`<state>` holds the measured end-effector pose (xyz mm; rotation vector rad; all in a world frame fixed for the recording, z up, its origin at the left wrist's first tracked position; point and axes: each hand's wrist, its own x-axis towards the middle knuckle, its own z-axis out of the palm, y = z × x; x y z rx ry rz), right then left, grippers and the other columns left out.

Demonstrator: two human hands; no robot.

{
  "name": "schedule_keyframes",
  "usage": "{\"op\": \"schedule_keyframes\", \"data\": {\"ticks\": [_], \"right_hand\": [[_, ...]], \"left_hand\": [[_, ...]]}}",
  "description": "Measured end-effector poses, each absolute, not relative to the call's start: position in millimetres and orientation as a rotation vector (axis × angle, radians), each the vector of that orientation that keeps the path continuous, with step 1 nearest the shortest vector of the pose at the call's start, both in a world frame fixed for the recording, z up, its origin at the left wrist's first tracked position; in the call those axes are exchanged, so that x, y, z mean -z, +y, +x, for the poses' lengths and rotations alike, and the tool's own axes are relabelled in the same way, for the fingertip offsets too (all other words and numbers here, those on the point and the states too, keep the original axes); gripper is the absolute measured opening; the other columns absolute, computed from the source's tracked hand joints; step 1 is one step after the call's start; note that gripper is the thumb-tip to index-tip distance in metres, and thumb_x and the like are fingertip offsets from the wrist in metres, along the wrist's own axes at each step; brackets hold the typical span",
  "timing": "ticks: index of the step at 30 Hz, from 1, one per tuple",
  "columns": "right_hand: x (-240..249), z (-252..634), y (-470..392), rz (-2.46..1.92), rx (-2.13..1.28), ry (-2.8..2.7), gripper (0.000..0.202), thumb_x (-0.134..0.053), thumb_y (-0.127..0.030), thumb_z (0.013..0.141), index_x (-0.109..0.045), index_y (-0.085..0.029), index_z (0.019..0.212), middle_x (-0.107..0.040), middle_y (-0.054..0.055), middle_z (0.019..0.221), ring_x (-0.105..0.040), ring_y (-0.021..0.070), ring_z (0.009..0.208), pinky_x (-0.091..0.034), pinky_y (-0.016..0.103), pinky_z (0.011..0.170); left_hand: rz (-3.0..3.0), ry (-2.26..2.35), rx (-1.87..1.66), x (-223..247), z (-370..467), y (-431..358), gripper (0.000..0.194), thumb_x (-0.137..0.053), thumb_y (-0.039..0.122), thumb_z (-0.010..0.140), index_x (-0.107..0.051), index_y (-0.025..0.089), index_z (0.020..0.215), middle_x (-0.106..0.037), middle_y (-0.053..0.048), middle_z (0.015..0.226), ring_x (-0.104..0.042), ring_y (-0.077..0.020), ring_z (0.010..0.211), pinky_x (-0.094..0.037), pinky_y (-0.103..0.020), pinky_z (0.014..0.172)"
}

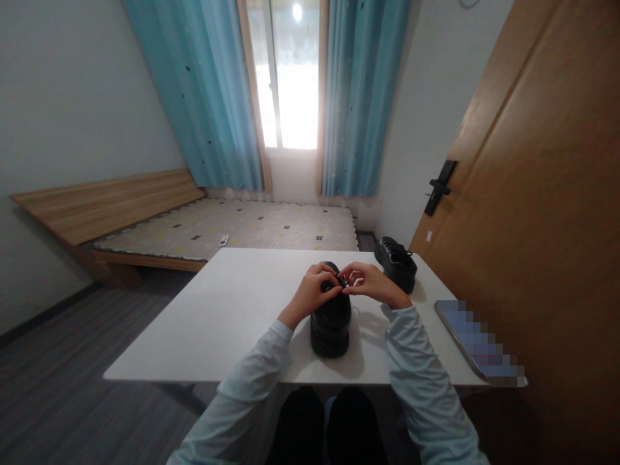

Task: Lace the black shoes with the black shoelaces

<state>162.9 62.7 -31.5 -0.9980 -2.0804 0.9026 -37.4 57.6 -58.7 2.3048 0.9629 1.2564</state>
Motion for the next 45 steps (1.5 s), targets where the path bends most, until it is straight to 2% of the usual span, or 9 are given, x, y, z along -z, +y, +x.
{"op": "schedule_keyframes", "data": {"ticks": [3, 7, 8, 13, 20, 27, 33, 40, 45], "right_hand": [[33, 165, 63, -1.003, -0.818, -2.139, 0.036, -0.075, -0.031, 0.067, -0.066, -0.018, 0.099, -0.055, 0.004, 0.092, -0.055, 0.0101, 0.067, -0.05, 0.024, 0.058], [39, 171, 65, -1.053, -0.819, -2.079, 0.065, -0.078, -0.03, 0.063, -0.052, -0.023, 0.122, -0.049, 0.003, 0.098, -0.053, 0.0087, 0.067, -0.05, 0.023, 0.057], [40, 172, 66, -1.064, -0.825, -2.077, 0.067, -0.078, -0.031, 0.064, -0.051, -0.023, 0.124, -0.048, 0.004, 0.099, -0.053, 0.0089, 0.068, -0.051, 0.023, 0.057], [46, 175, 70, -1.067, -0.845, -2.177, 0.047, -0.073, -0.033, 0.07, -0.06, -0.019, 0.112, -0.052, 0.005, 0.095, -0.054, 0.0108, 0.071, -0.051, 0.024, 0.058], [46, 173, 70, -0.98, -1.037, -2.181, 0.043, -0.069, -0.041, 0.075, -0.064, -0.018, 0.11, -0.053, 0.003, 0.087, -0.057, 0.0106, 0.066, -0.055, 0.025, 0.056], [42, 173, 66, -0.995, -0.994, -2.185, 0.036, -0.068, -0.041, 0.075, -0.068, -0.018, 0.103, -0.055, 0.003, 0.086, -0.059, 0.0103, 0.064, -0.056, 0.026, 0.058], [41, 174, 65, -0.977, -0.976, -2.223, 0.034, -0.067, -0.039, 0.077, -0.069, -0.019, 0.104, -0.055, 0.003, 0.087, -0.06, 0.0096, 0.064, -0.054, 0.025, 0.061], [47, 177, 71, -0.953, -0.958, -2.175, 0.038, -0.071, -0.04, 0.073, -0.069, -0.019, 0.105, -0.056, 0.005, 0.091, -0.059, 0.0125, 0.073, -0.054, 0.025, 0.061], [47, 174, 78, -1.017, -0.962, -1.909, 0.037, -0.063, -0.046, 0.078, -0.07, -0.014, 0.096, -0.063, 0.006, 0.084, -0.058, 0.0108, 0.062, -0.052, 0.024, 0.054]], "left_hand": [[2.242, 0.898, -1.311, 55, -43, 57, 0.004, -0.07, 0.02, 0.073, -0.068, 0.017, 0.074, -0.063, -0.007, 0.096, -0.059, -0.0205, 0.096, -0.046, -0.036, 0.089], [2.121, 0.708, -1.235, 45, -57, 58, 0.007, -0.069, 0.021, 0.075, -0.066, 0.015, 0.072, -0.066, -0.007, 0.092, -0.062, -0.0179, 0.091, -0.046, -0.033, 0.087], [2.089, 0.67, -1.186, 43, -60, 58, 0.009, -0.068, 0.023, 0.077, -0.066, 0.015, 0.074, -0.068, -0.007, 0.092, -0.062, -0.0181, 0.091, -0.045, -0.033, 0.087], [1.854, 0.56, -0.997, 42, -66, 57, 0.023, -0.066, 0.034, 0.079, -0.06, 0.013, 0.075, -0.071, -0.011, 0.096, -0.065, -0.0189, 0.089, -0.048, -0.032, 0.08], [1.932, 0.502, -0.874, 42, -72, 58, 0.03, -0.06, 0.041, 0.084, -0.059, 0.013, 0.075, -0.07, -0.009, 0.08, -0.063, -0.0171, 0.081, -0.045, -0.031, 0.077], [1.99, 0.507, -0.729, 39, -80, 58, 0.038, -0.059, 0.05, 0.082, -0.06, 0.013, 0.074, -0.07, -0.007, 0.074, -0.062, -0.0161, 0.073, -0.046, -0.029, 0.072], [1.96, 0.536, -0.566, 38, -84, 57, 0.034, -0.063, 0.046, 0.079, -0.062, 0.013, 0.073, -0.071, -0.007, 0.075, -0.063, -0.0157, 0.073, -0.047, -0.028, 0.071], [1.895, 0.609, -0.689, 41, -81, 63, 0.033, -0.066, 0.045, 0.076, -0.065, 0.012, 0.08, -0.069, -0.007, 0.08, -0.063, -0.015, 0.075, -0.048, -0.028, 0.072], [1.883, 0.774, -0.956, 41, -76, 70, 0.035, -0.054, 0.046, 0.084, -0.063, 0.013, 0.077, -0.063, -0.002, 0.07, -0.057, -0.0115, 0.065, -0.047, -0.026, 0.065]]}}
